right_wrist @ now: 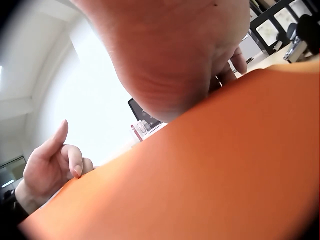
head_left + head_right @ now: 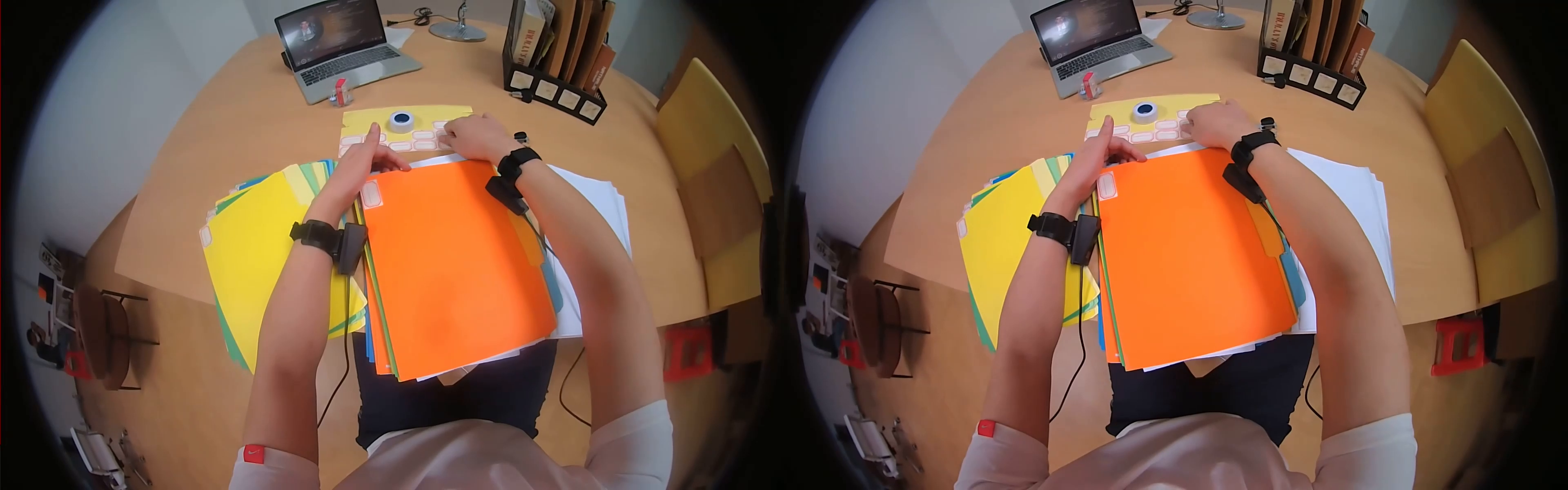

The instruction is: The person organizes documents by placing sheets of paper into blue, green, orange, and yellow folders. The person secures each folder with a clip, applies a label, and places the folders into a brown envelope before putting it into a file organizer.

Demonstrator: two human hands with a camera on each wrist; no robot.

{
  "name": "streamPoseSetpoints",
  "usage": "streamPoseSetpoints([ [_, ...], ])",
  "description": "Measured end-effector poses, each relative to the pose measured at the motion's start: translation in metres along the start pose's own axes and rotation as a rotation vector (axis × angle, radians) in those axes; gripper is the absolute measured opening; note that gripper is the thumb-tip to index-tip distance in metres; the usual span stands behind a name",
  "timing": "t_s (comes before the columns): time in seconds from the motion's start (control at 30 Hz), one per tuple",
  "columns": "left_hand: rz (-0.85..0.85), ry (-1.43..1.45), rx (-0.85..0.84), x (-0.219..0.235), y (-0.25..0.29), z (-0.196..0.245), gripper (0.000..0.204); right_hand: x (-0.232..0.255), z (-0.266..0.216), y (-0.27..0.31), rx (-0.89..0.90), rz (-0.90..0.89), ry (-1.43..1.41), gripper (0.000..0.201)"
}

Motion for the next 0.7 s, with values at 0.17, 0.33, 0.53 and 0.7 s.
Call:
streamPoseSetpoints([
  [0.17,0.013,0.016,-0.003,0.002,-0.001,-0.001,0.085,0.018,-0.008,0.011,0.062,0.359,-0.106,0.028],
  [0.33,-0.018,0.077,-0.034,0.003,-0.002,-0.004,0.086,0.037,-0.075,0.052,0.348,0.380,-0.355,0.022],
  [0.53,-0.001,0.183,0.058,0.015,-0.012,-0.022,0.092,0.037,-0.134,0.080,0.335,0.080,-0.366,0.038],
  [0.7,-0.015,0.225,0.071,0.015,-0.015,-0.029,0.095,0.026,-0.145,0.076,0.329,0.097,-0.104,0.041],
])
Point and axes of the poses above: each hand's wrist, its own y-axis away from the middle knuckle, its own x-axis out of the back of the hand, z = x × y, the point moved 6 cm from there along -y, towards the middle knuckle, and after that the axes turned 2 degrees about -x, right-handed, at the moved point
